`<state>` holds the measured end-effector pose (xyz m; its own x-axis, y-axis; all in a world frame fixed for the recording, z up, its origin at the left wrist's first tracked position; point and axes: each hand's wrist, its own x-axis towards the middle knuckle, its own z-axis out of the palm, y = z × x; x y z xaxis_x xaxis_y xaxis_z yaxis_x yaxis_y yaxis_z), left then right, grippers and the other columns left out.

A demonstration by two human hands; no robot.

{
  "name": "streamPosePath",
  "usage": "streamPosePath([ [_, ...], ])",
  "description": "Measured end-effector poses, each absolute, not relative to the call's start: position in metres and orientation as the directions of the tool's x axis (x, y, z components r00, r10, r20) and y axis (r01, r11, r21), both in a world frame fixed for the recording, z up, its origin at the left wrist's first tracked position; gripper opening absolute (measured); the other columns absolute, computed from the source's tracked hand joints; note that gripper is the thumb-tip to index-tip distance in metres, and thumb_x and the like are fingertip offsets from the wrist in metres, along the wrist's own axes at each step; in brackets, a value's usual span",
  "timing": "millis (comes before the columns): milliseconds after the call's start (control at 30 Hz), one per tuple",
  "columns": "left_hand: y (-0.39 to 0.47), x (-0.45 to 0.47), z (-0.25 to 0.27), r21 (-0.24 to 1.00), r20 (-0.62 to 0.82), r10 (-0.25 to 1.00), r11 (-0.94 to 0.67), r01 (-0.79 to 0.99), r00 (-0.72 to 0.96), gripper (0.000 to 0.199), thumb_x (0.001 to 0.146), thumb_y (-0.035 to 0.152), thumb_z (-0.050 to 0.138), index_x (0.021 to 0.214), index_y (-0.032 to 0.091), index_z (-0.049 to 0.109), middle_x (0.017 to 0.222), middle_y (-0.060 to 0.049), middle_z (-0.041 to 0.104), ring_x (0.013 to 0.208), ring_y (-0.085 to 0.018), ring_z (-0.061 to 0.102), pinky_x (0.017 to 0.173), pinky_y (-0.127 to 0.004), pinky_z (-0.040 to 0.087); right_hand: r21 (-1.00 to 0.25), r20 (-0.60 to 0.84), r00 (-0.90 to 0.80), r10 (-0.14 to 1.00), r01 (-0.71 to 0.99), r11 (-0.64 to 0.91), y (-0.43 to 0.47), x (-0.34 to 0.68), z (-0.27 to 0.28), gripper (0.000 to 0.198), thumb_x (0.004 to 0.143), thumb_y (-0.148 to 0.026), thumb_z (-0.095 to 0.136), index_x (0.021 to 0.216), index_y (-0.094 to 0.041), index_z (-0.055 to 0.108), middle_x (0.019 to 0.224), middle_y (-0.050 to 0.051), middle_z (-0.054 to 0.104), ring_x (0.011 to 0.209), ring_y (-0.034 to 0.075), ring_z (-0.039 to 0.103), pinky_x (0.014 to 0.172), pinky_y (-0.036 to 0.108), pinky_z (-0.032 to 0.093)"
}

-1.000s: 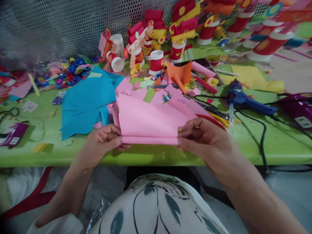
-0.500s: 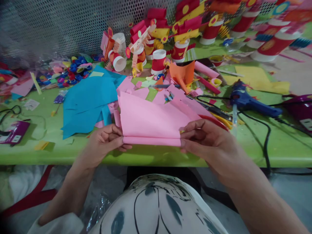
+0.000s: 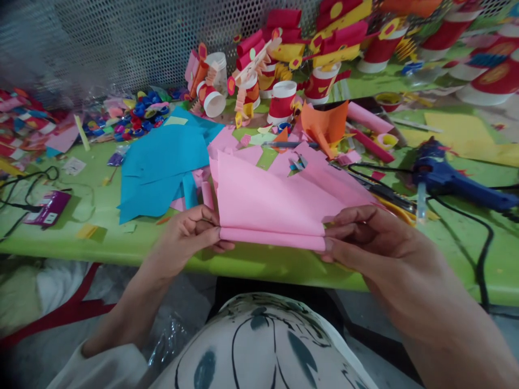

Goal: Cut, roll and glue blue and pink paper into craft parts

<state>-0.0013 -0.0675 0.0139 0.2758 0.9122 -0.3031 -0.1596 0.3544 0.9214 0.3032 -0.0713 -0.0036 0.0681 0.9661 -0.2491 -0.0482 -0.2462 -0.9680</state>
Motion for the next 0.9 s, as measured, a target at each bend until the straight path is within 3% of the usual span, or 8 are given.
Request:
streamPosePath([
  [200,-0.067,0.001,0.012,0.909,-0.328,0.913,0.375,-0.184,0.243,0.029,0.078,0.034,0.087,0.089,0.016,0.067,0.074,-0.002,0.077,0.069,-0.020,0.080,0.064,-0.024,0.064,-0.956,-0.288,0.164,0.943,-0.102,-0.274,-0.074,0.291,0.008,0.045,0.048,-0.029,0.100,0.086,-0.029,0.075,0.082,-0.002,0.069,0.062,0.010,0.063,0.050,0.014,0.056],
  [400,-0.067,0.001,0.008,0.880,-0.371,0.884,0.432,-0.196,0.283,0.036,0.077,0.031,0.087,0.105,0.013,0.075,0.081,-0.008,0.082,0.075,-0.025,0.082,0.074,-0.033,0.068,-0.927,-0.362,0.161,0.918,-0.164,-0.337,-0.071,0.290,0.012,0.053,0.038,-0.021,0.100,0.083,-0.030,0.073,0.083,-0.003,0.070,0.058,0.009,0.061,0.045,0.015,0.053],
  [600,-0.065,0.001,0.007,0.872,-0.397,0.875,0.454,-0.185,0.276,0.024,0.074,0.029,0.087,0.089,0.011,0.080,0.075,-0.009,0.081,0.070,-0.023,0.081,0.073,-0.031,0.068,-0.915,-0.385,0.143,0.911,-0.188,-0.357,-0.072,0.293,0.010,0.052,0.042,-0.024,0.101,0.085,-0.030,0.073,0.078,-0.003,0.070,0.058,0.011,0.062,0.046,0.016,0.054],
  [900,-0.063,0.004,0.003,0.860,-0.410,0.878,0.462,-0.217,0.247,0.022,0.075,0.027,0.085,0.093,0.013,0.081,0.080,-0.008,0.083,0.072,-0.023,0.081,0.070,-0.030,0.068,-0.912,-0.387,0.154,0.909,-0.210,-0.353,-0.072,0.290,0.012,0.048,0.046,-0.029,0.101,0.085,-0.029,0.073,0.078,-0.004,0.068,0.059,0.011,0.065,0.052,0.018,0.059],
])
